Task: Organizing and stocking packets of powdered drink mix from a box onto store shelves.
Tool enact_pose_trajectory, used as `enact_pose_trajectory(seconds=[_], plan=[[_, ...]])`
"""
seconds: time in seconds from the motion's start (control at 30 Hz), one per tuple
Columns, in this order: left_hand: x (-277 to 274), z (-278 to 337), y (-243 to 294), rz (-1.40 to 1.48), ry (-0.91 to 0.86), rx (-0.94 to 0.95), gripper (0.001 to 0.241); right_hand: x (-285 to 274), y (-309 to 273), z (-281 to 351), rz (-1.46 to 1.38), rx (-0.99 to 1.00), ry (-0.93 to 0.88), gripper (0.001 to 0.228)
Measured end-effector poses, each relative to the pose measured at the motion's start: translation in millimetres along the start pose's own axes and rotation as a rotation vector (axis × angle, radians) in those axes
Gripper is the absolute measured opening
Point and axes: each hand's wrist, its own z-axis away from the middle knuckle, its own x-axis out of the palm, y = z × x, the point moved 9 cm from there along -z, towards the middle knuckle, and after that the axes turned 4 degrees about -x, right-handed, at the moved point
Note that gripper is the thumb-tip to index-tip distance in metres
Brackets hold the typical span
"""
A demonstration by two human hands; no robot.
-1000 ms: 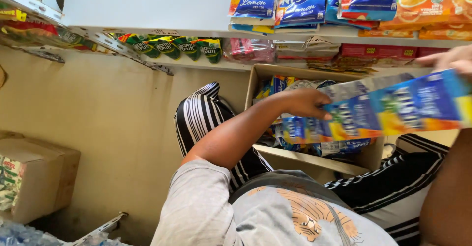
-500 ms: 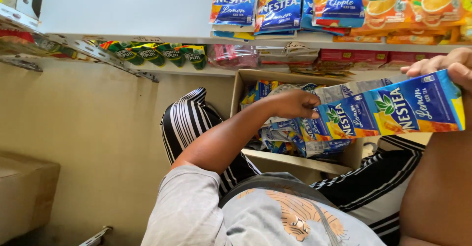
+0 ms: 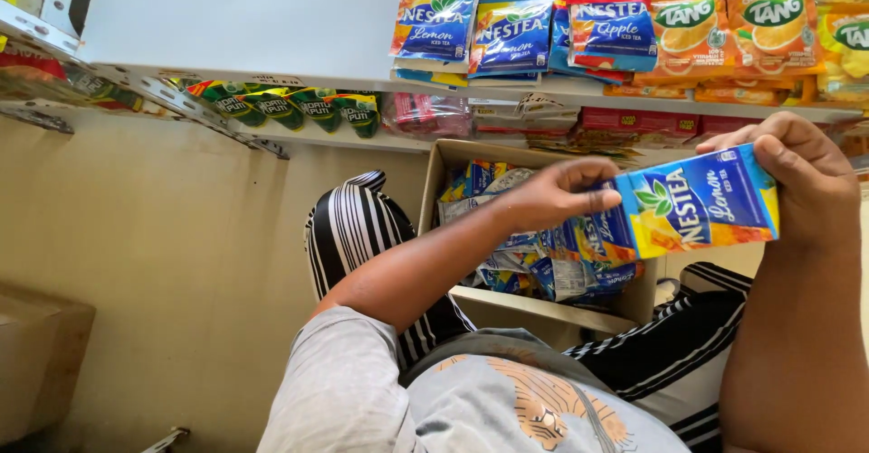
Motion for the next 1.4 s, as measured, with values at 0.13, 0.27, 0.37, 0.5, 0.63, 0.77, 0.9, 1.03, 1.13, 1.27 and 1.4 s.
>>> enact_pose_trajectory(seconds=[0.13, 0.27, 0.37, 0.5, 0.63, 0.77, 0.9, 1.03, 1.13, 1.27, 1.4], plan=[[-10.6, 10.5, 37.2, 0.142, 0.064, 0.102, 0.031, -34.9, 49.0, -0.6, 0.037, 0.043, 0.065, 0.016], [20.5, 42.3, 149.6, -0.059, -0.007, 0.468, 0.027, -8.0, 112.9, -5.8, 0.092, 0.093, -0.056, 0.026], [14.3, 46.3, 134.7, 0.279, -0.067, 0.239, 0.032, 56.5, 141.6, -5.0, 0.282, 0.238, -0.098, 0.044], [17.3, 74.8, 177.1, 0.409, -0.016, 0.372, 0.027, 97.1, 207.4, 7.6, 0.616, 0.462, -0.388, 0.05], [15.8, 114.7, 249.0, 0.34, 0.058, 0.653, 0.032, 134.8, 231.0, 26.3, 0.471, 0.633, -0.682, 0.049], [-6.4, 153.2, 283.8, 0.319, 0.175, 0.791, 0.031, 122.7, 249.0, 28.8, 0.618, 0.685, -0.762, 0.052], [-53.4, 174.1, 294.7, 0.32, 0.151, 0.922, 0.031, 114.4, 236.9, 12.2, 0.925, 0.3, -0.821, 0.05], [-68.4, 195.4, 302.1, 0.276, 0.186, 0.986, 0.034, 67.2, 240.2, 11.7, 1.005, 0.536, -0.687, 0.055], [-49.9, 188.4, 301.3, 0.205, 0.228, 0.978, 0.03, 62.8, 175.0, -2.0, 1.012, 0.636, -0.538, 0.052], [-36.8, 150.8, 262.1, 0.188, 0.393, 0.836, 0.027, 30.3, 135.0, -6.5, 0.943, 0.525, -0.355, 0.048], [-27.5, 100.8, 201.7, -0.128, 0.348, 0.547, 0.024, 29.1, 106.9, 2.2, 0.435, 0.432, -0.284, 0.03]])
